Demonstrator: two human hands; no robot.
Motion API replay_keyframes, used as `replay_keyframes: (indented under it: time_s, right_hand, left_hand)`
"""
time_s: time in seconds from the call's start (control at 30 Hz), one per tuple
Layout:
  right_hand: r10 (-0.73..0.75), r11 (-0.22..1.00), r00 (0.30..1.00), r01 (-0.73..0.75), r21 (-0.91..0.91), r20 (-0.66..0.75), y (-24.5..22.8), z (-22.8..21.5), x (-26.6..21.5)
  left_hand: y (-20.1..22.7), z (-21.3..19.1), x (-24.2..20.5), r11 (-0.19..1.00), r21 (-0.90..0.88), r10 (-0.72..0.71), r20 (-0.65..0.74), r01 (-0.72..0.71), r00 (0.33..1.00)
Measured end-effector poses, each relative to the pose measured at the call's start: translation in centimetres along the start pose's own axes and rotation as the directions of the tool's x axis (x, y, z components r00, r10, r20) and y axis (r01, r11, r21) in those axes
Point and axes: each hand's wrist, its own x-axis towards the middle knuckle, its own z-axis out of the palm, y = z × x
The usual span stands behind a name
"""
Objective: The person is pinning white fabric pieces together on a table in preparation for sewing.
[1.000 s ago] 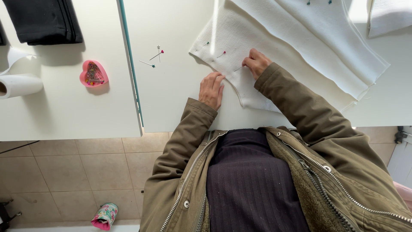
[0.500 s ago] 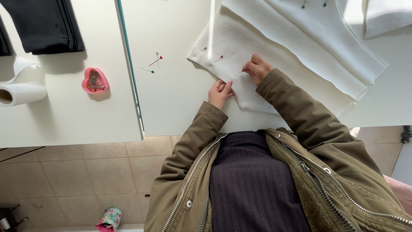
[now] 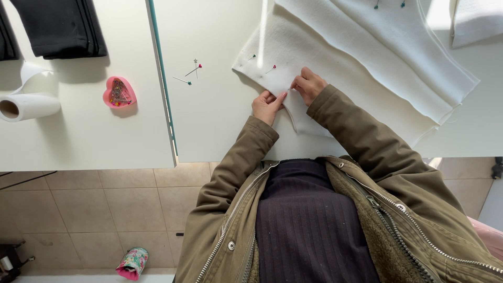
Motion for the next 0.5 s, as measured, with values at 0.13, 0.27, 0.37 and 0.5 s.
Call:
replay_keyframes:
  time_s: [0.13, 0.27, 0.37, 0.5]
  right_hand:
    - [0.101, 0.979, 0.994, -0.106, 0.176, 0.035, 2.1, 0.1, -0.2]
    - [0.102, 0.98, 0.995, -0.103, 0.17, 0.015, 2.8, 0.6, -0.2]
    - [0.101, 0.986, 0.994, -0.105, 0.131, 0.041, 3.0, 1.2, -0.6]
    - [0.119, 0.982, 0.992, -0.125, 0.14, 0.047, 2.7, 0.8, -0.4]
  left_hand:
    - [-0.6, -1.2, 0.4, 0.993, -0.093, -0.061, 0.087, 0.069, 0.994]
    - [-3.3, -2.6, 2.5, 0.989, -0.084, -0.106, 0.157, 0.12, 0.982]
    - [-4.7, -3.0, 3.0, 0.97, -0.164, -0.136, 0.239, 0.178, 0.961]
    - [-4.8, -2.9, 3.2, 0.975, -0.138, -0.138, 0.25, 0.176, 0.958]
